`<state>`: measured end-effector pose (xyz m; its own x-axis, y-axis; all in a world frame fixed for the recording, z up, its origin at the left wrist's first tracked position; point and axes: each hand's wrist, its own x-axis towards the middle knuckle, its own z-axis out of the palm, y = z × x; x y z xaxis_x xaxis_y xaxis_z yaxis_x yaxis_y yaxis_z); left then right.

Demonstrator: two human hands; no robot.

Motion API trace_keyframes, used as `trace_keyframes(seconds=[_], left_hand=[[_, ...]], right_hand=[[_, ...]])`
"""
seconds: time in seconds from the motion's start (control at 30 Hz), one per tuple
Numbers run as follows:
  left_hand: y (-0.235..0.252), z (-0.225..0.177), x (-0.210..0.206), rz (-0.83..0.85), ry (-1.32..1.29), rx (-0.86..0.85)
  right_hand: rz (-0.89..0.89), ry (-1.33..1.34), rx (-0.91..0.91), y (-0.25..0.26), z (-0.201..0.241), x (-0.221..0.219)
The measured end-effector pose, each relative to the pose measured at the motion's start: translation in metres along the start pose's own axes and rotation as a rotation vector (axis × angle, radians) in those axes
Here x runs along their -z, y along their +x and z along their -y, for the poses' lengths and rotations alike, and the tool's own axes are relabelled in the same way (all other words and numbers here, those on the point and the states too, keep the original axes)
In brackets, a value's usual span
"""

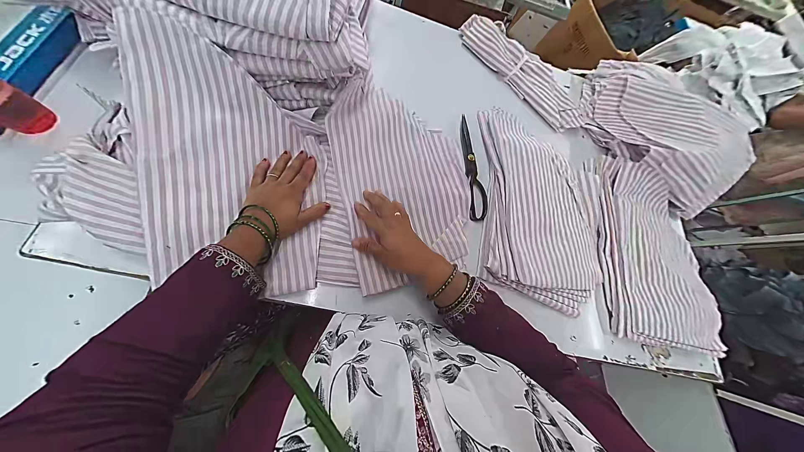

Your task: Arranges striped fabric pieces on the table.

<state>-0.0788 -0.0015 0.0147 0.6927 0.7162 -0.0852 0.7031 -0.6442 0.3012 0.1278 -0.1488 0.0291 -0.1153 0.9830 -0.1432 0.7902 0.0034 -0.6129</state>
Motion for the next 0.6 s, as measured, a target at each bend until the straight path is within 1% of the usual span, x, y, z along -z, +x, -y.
trace_keyframes(seconds=[0.03, 0.1, 0.27, 0.33, 0.43, 0.6], left_hand=[[0.0, 0.0, 0.001, 0.014, -0.002, 0.008], [0.001, 0.001, 0.001, 0.014, -0.005, 0.004], [0.0, 0.001, 0.0, 0.004, -0.023, -0.01], [0.0, 0.001, 0.002, 0.033, -0.021, 0.003], [0.0, 0.0, 0.002, 0.045, -0.006, 0.007], [0.001, 0.0, -0.002, 0.043, 0.032, 0.0]], right_hand=[[0.039, -0.135, -0.016, -0.003, -0.001, -0.01], [0.008, -0.227, -0.044, -0.013, -0.006, -0.018], [-0.092, -0.276, -0.054, -0.029, -0.02, -0.019], [-0.13, -0.297, -0.038, -0.029, -0.022, -0.021], [-0.121, -0.296, -0.048, -0.029, -0.021, -0.021], [-0.173, -0.309, -0.028, -0.03, -0.023, -0.024]])
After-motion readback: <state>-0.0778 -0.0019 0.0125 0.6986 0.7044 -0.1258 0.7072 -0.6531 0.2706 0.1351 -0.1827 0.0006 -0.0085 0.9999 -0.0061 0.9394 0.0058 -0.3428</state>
